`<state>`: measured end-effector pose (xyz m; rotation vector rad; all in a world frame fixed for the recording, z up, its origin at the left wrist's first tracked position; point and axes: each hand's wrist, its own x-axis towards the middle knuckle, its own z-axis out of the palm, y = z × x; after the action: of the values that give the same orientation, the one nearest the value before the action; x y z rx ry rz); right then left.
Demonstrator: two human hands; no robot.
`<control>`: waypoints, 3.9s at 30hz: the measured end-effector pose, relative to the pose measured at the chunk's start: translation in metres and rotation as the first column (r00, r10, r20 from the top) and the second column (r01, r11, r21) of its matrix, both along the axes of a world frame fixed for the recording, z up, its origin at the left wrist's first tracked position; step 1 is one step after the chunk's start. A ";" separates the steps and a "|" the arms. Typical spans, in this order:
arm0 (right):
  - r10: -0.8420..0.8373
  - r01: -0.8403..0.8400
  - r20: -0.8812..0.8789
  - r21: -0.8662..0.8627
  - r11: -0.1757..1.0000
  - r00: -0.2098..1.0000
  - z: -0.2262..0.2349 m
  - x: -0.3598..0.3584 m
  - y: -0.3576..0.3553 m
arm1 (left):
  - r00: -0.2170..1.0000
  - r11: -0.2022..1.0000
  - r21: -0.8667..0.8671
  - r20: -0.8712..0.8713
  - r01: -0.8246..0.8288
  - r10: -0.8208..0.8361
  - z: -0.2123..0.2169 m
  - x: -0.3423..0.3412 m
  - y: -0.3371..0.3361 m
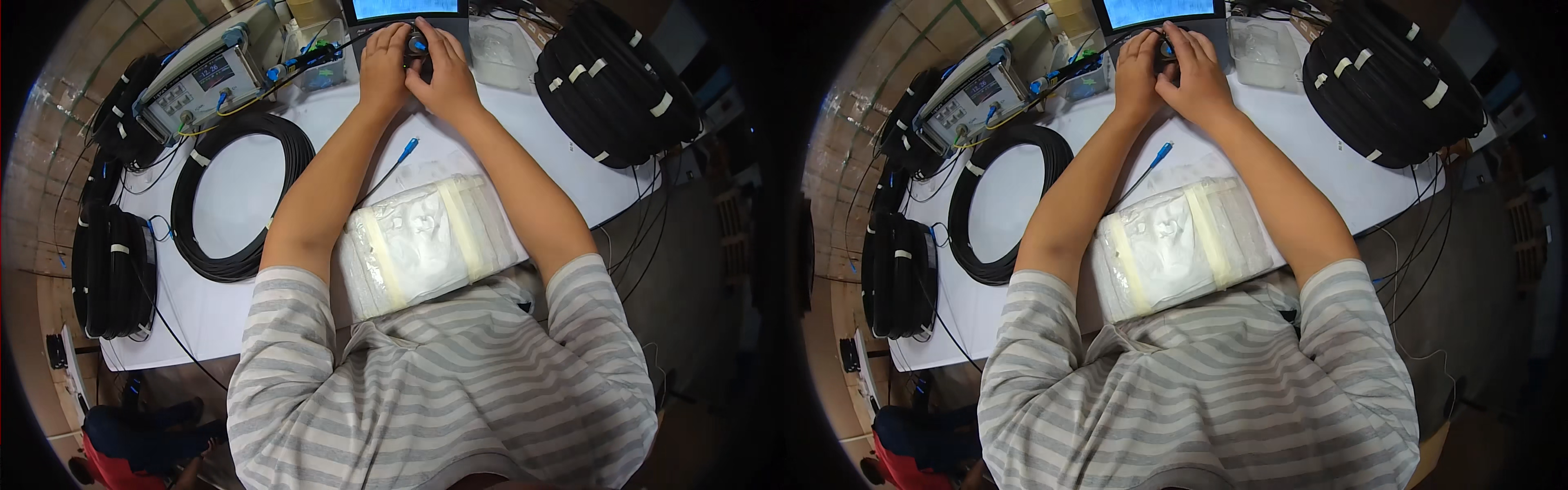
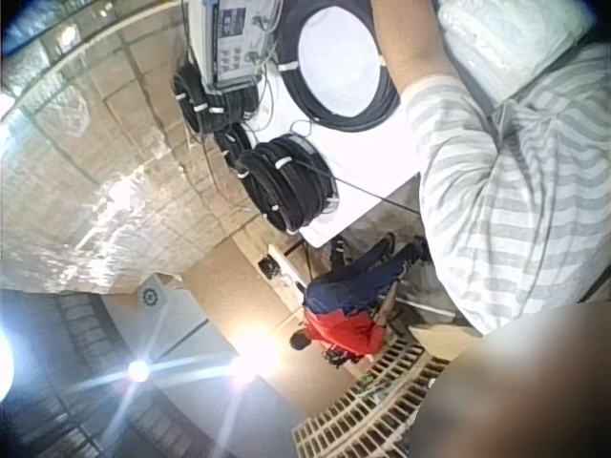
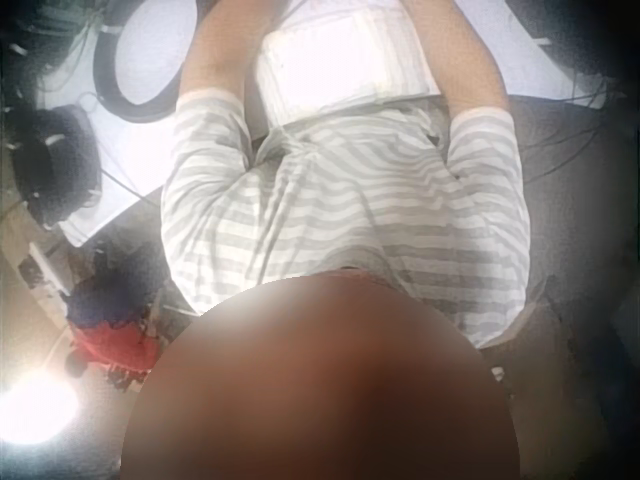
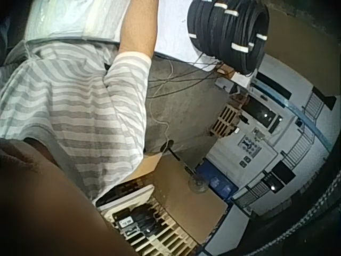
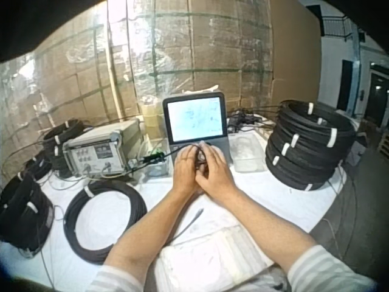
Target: Inspecting and adjusting a fiber optic connector while monitoring its end-face on a digital inspection screen.
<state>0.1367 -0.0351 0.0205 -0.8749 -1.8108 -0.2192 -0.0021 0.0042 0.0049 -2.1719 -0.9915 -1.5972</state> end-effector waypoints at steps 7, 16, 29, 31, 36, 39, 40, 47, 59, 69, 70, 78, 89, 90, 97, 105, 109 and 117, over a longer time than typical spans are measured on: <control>0.009 -0.009 -0.006 -0.006 1.000 1.000 0.000 0.001 0.002 | 1.000 0.999 0.041 -0.011 0.003 -0.002 -0.001 0.000 0.001; -0.006 0.006 -0.002 0.063 0.998 1.000 -0.002 0.000 0.000 | 1.000 0.995 -0.102 0.026 -0.007 0.010 0.002 0.002 -0.001; 0.002 -0.002 -0.020 -0.020 1.000 1.000 -0.003 0.002 0.001 | 1.000 1.000 -0.012 0.004 -0.002 0.002 0.001 0.000 0.000; 0.004 -0.004 -0.022 -0.025 1.000 1.000 -0.003 0.002 0.002 | 1.000 1.000 0.024 -0.002 0.003 -0.003 0.001 -0.001 0.000; -0.002 0.002 -0.003 -0.005 1.000 1.000 -0.003 0.002 0.002 | 1.000 0.999 0.048 -0.020 -0.003 0.004 0.000 -0.002 0.001; -0.019 0.019 0.004 -0.004 1.000 1.000 -0.003 0.003 0.003 | 0.999 0.999 0.038 -0.043 -0.013 0.015 0.000 -0.002 0.000; -0.018 0.018 0.004 -0.004 1.000 1.000 -0.003 0.003 0.003 | 0.999 0.999 0.039 -0.047 -0.015 0.017 0.000 -0.002 0.000; -0.002 0.002 0.001 0.015 1.000 1.000 -0.003 0.002 0.002 | 0.999 1.000 0.010 -0.043 -0.026 0.027 0.000 -0.001 0.000; -0.003 0.003 -0.015 0.011 1.000 1.000 -0.003 0.001 0.000 | 0.999 0.999 -0.018 -0.036 -0.041 0.040 0.002 0.000 -0.002; 0.003 -0.003 -0.038 0.012 1.000 0.999 -0.004 0.002 0.004 | 0.999 0.999 -0.012 0.003 -0.034 0.034 0.001 0.003 -0.002; 0.004 -0.004 -0.038 0.011 1.000 0.999 -0.004 0.002 0.004 | 0.999 0.999 -0.022 0.010 -0.030 0.030 0.001 0.003 -0.002; 0.025 -0.026 -0.028 -0.035 0.999 0.999 -0.004 0.004 0.003 | 1.000 1.000 -0.018 -0.005 -0.015 0.015 0.002 0.003 -0.005; 0.000 0.000 -0.012 0.014 1.000 1.000 -0.002 0.003 0.001 | 1.000 0.999 0.022 0.007 -0.025 0.025 0.001 0.004 -0.004; -0.011 0.011 -0.010 0.013 1.000 1.000 -0.002 0.003 0.000 | 1.000 0.999 0.033 0.007 -0.027 0.026 0.001 0.003 -0.004; -0.001 0.000 0.010 0.044 0.999 1.000 0.000 0.002 0.000 | 0.999 0.998 0.053 -0.018 -0.026 0.027 0.003 0.003 -0.005; 0.014 -0.014 -0.005 0.030 0.999 1.000 -0.001 0.000 0.003 | 0.999 1.000 0.013 -0.030 -0.028 0.029 -0.002 -0.001 -0.001; 0.022 -0.021 -0.004 0.026 0.999 1.000 -0.002 0.002 0.003 | 0.999 1.000 0.019 -0.028 -0.021 0.022 -0.002 0.000 -0.001; 0.022 -0.022 -0.026 -0.018 1.000 0.999 -0.004 0.003 0.003 | 1.000 0.999 -0.033 0.012 -0.023 0.024 0.001 0.003 -0.005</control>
<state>0.1398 -0.0325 0.0170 -0.8660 -1.8003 -0.1771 0.0011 -0.0008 0.0054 -2.1664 -1.0496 -1.5961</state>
